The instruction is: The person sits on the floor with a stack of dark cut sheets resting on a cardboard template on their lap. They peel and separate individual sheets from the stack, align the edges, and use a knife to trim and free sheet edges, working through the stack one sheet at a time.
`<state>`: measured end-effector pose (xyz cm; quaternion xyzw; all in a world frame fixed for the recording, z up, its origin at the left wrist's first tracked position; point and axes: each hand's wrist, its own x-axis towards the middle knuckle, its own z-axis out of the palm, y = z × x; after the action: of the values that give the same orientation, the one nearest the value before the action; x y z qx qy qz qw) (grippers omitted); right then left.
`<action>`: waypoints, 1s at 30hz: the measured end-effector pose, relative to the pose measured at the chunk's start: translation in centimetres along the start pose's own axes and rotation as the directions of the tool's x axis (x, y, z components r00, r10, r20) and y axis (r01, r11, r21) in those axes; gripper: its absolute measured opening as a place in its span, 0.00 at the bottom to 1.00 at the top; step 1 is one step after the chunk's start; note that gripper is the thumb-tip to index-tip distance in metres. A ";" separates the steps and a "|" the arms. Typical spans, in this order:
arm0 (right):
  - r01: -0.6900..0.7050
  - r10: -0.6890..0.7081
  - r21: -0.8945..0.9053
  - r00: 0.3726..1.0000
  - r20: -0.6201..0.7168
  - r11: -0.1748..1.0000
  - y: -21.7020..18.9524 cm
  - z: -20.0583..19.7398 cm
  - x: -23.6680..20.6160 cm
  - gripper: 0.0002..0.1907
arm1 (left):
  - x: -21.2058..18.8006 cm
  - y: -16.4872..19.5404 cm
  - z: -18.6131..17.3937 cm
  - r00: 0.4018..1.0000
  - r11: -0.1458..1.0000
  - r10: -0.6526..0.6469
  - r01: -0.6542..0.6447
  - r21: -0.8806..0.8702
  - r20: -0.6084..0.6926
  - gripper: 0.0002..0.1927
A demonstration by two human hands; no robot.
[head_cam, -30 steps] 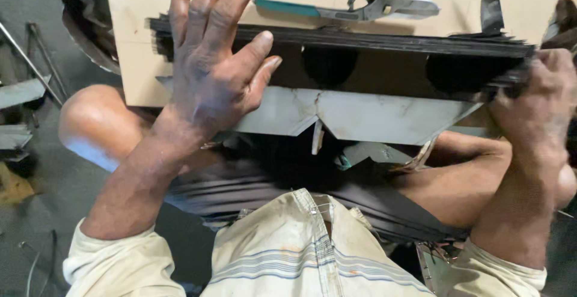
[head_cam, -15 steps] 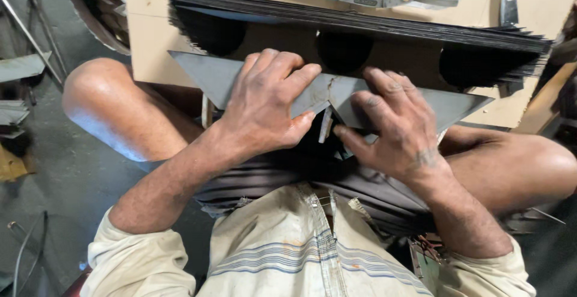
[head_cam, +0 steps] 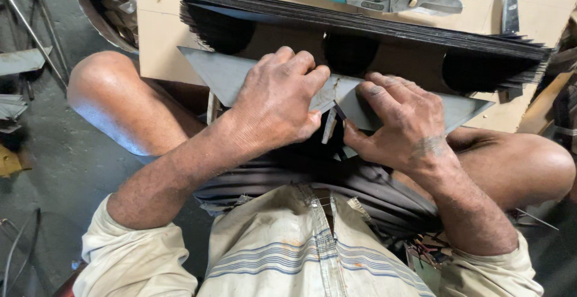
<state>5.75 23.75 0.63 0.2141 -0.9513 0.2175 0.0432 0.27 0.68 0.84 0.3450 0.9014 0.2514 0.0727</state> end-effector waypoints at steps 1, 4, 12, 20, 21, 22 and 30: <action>-0.003 0.003 0.001 1.000 0.000 1.000 0.0 0.0 0.0 0.27 | 0.0 0.2 0.1 1.000 1.000 -0.001 0.001 0.015 0.000 0.25; -0.004 0.004 0.002 1.000 0.004 1.000 -0.1 0.1 -0.1 0.27 | -0.2 0.9 0.5 0.998 0.998 0.016 -0.013 0.056 -0.068 0.21; -0.017 0.017 -0.011 0.999 -0.047 1.000 -1.0 0.0 -0.4 0.29 | -0.1 0.8 2.0 0.979 0.963 0.170 -0.141 0.229 -0.111 0.36; 0.009 -0.026 -0.074 0.972 -0.232 0.997 -2.2 -0.8 -1.9 0.30 | -3.1 0.4 0.0 0.810 0.905 0.423 -0.356 0.232 -0.405 0.28; 0.006 -0.042 -0.140 0.965 -0.258 0.990 -2.6 -0.7 -2.2 0.31 | -3.7 0.3 -0.3 0.775 0.887 0.459 -0.373 0.272 -0.435 0.25; -0.007 -0.048 -0.203 0.963 -0.264 0.979 -2.9 -0.5 -2.4 0.30 | -4.3 -0.1 -0.6 0.735 0.866 0.498 -0.389 0.314 -0.461 0.21; -0.004 -0.089 -0.342 0.963 -0.256 0.940 -2.5 1.2 -2.3 0.20 | -9.5 -6.2 -2.8 0.635 0.984 -0.115 0.179 0.001 -0.764 0.21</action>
<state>8.97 22.08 0.18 0.1929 -0.9550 0.0763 0.2121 2.96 -10.60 -0.27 0.1358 0.8823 0.3316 -0.3052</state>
